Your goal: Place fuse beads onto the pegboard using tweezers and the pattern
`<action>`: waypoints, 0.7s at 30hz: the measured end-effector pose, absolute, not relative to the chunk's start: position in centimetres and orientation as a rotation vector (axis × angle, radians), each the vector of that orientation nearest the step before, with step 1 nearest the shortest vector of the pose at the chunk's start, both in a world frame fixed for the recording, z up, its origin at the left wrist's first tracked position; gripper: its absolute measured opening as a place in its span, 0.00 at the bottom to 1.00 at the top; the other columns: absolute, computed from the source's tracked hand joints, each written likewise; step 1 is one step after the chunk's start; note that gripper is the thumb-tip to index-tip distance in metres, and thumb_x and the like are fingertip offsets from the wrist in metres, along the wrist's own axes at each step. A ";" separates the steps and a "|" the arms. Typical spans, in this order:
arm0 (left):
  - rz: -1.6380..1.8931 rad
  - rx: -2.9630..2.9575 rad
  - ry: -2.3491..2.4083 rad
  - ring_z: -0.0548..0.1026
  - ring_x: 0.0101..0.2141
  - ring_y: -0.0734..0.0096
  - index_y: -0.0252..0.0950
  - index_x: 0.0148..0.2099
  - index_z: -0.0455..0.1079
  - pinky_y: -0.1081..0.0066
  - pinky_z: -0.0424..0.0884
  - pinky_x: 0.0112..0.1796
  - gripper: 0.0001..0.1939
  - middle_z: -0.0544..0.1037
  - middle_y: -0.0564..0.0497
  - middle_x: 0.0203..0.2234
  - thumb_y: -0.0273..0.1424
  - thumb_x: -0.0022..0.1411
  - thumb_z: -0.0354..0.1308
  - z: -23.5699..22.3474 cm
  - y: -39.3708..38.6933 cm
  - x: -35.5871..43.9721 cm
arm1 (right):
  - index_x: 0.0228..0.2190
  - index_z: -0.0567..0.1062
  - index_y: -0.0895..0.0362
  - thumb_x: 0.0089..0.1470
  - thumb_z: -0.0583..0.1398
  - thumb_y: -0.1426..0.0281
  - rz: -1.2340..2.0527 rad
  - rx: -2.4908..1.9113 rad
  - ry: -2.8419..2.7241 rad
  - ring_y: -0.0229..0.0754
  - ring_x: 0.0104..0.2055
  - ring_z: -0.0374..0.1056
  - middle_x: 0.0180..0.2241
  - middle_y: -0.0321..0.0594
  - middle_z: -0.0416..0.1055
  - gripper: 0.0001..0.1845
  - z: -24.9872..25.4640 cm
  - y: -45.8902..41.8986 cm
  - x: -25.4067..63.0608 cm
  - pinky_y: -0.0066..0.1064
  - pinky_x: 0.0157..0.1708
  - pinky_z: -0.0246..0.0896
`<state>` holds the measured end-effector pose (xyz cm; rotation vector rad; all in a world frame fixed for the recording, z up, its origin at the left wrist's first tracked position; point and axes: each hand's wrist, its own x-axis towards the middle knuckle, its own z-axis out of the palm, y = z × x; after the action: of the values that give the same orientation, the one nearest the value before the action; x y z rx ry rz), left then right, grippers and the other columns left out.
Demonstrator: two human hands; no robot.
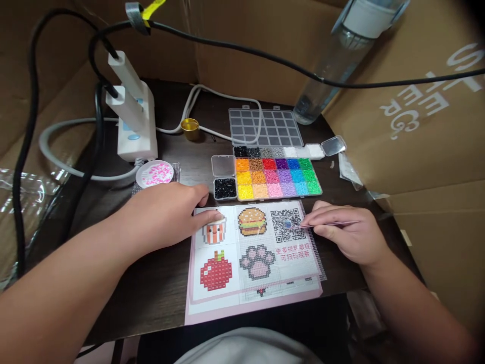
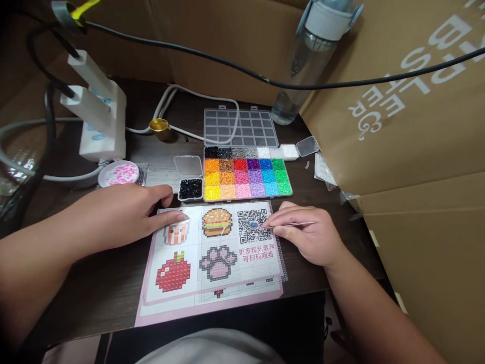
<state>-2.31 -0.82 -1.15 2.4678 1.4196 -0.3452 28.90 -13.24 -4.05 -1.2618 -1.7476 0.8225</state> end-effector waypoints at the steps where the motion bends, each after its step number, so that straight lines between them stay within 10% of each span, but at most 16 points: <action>1: -0.341 2.469 1.423 0.75 0.26 0.56 0.44 0.34 0.66 0.64 0.54 0.22 0.24 0.77 0.46 0.23 0.59 0.54 0.49 -1.2 -0.8 -2.3 | 0.35 0.83 0.51 0.53 0.64 0.76 0.825 -1.254 -1.749 0.43 0.33 0.73 0.31 0.41 0.81 0.10 -4.0 -13.2 28.9 0.36 0.33 0.71; 21: -0.431 2.475 1.428 0.76 0.30 0.53 0.44 0.37 0.67 0.64 0.57 0.24 0.25 0.78 0.45 0.25 0.59 0.55 0.46 -0.9 -0.9 -2.1 | 0.33 0.83 0.50 0.53 0.65 0.73 0.823 -1.293 -1.721 0.44 0.33 0.74 0.31 0.41 0.81 0.07 -4.3 -13.4 29.0 0.37 0.33 0.72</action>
<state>-2.09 -0.92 -0.94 2.4752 1.4280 -0.4313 28.96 -13.37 -4.33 -1.2927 -1.7207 0.8227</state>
